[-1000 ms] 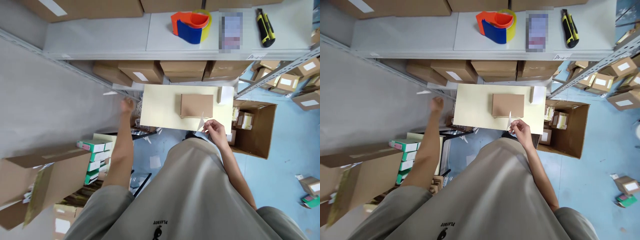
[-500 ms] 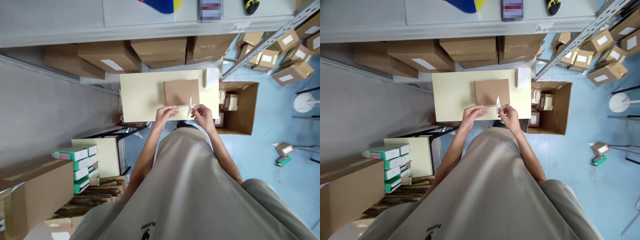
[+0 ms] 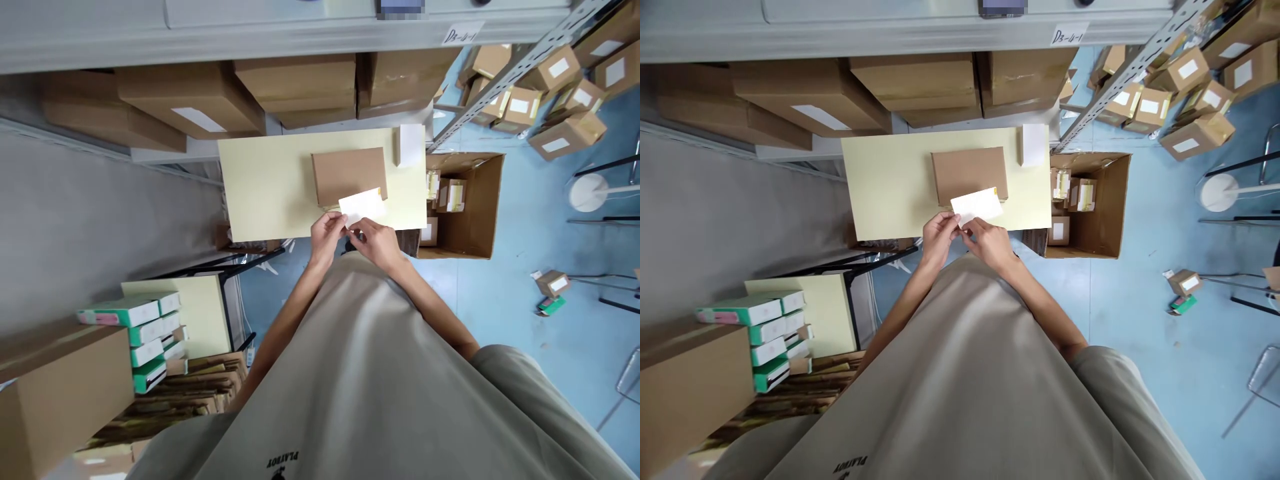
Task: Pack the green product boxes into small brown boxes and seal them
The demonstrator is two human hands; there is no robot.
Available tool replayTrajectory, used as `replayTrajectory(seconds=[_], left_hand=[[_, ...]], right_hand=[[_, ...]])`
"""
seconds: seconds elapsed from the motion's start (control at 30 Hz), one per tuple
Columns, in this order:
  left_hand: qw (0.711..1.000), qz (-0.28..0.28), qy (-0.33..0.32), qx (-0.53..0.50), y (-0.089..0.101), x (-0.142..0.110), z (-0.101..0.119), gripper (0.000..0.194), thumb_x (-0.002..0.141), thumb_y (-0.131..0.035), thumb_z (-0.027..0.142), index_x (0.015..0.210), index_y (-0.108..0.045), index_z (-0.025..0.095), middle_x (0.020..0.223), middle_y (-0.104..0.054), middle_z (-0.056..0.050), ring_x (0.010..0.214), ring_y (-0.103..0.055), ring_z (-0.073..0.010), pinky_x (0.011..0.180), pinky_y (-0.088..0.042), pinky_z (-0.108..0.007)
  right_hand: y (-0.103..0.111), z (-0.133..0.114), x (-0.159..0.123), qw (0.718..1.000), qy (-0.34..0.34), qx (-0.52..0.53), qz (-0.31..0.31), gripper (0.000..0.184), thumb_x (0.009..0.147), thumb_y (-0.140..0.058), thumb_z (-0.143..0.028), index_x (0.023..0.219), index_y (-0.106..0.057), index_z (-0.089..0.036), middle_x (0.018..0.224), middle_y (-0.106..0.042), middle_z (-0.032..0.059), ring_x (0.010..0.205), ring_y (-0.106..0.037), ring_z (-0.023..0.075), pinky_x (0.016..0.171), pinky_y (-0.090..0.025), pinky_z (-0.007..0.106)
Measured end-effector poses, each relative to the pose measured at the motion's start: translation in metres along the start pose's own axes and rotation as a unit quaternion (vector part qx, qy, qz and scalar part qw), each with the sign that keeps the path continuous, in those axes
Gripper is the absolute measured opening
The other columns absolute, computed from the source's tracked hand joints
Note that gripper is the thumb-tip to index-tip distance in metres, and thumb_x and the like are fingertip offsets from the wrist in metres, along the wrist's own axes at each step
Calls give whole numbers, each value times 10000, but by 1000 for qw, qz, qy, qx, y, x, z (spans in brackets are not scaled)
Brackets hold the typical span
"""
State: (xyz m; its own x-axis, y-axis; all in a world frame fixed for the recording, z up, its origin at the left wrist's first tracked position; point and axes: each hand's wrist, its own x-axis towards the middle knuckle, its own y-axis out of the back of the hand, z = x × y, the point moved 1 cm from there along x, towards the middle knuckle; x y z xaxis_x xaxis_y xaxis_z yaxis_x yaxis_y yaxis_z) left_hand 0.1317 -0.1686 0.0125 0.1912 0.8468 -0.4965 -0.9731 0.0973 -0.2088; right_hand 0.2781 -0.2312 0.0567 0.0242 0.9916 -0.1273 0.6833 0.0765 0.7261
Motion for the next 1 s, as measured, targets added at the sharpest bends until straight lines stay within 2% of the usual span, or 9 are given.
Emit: replayTrajectory(seconds=[0.07,0.1,0.2,0.27,0.4,0.57,0.8,1.0], left_hand=[[1000,13,-12,4,7,1,-1,456,810,-935,562,996,-695,222,928,-758,-23,916,-769,-181,872,-662,-332],[1000,17,-16,3,11,1,-1,455,809,-933,562,998,-691,226,949,-760,-24,943,-770,-181,891,-665,-335],[1000,11,-17,-1,22,0,1,460,792,-940,558,989,-686,228,985,-763,-26,987,-771,-189,918,-673,-351],[1000,-2,-11,5,29,-2,2,463,787,-941,559,989,-688,229,983,-760,-27,994,-772,-199,922,-678,-364],[1000,-24,1,13,34,-8,2,475,781,-942,574,994,-696,228,1006,-764,-35,1021,-771,-214,948,-682,-387],[999,-30,13,20,32,-10,-1,485,770,-944,589,985,-701,229,1005,-769,-33,1011,-764,-206,946,-685,-382],[999,-33,24,26,26,-4,-5,484,770,-940,587,984,-687,233,988,-757,-24,974,-755,-192,945,-684,-378],[999,-22,36,22,17,6,-3,476,748,-945,569,971,-695,232,989,-741,-29,947,-739,-178,913,-670,-349]], right_hand=[[3,7,-1,999,-7,49,3,185,1077,-689,-370,1157,-813,-258,1081,-832,38,753,-730,180,743,-547,310],[7,13,-1,997,-21,76,24,201,1076,-688,-390,1152,-820,-258,1081,-833,41,749,-726,181,756,-565,316],[21,39,1,975,-98,138,147,292,1083,-646,-461,1097,-834,-237,1091,-831,67,753,-714,191,778,-604,345],[29,58,4,956,-140,168,197,317,1050,-672,-499,1074,-841,-233,1122,-829,75,739,-698,186,757,-612,354],[29,83,12,943,-181,234,151,305,960,-745,-502,1009,-844,-218,1095,-829,65,643,-649,151,650,-588,334],[25,88,15,926,-203,297,113,263,882,-765,-464,893,-796,-203,918,-798,31,602,-639,138,604,-552,305],[26,89,18,911,-216,331,115,318,912,-723,-527,861,-731,-213,821,-733,7,609,-627,135,603,-544,288],[30,93,22,919,-198,314,131,319,961,-640,-536,863,-673,-235,939,-759,29,625,-626,141,633,-573,317]])
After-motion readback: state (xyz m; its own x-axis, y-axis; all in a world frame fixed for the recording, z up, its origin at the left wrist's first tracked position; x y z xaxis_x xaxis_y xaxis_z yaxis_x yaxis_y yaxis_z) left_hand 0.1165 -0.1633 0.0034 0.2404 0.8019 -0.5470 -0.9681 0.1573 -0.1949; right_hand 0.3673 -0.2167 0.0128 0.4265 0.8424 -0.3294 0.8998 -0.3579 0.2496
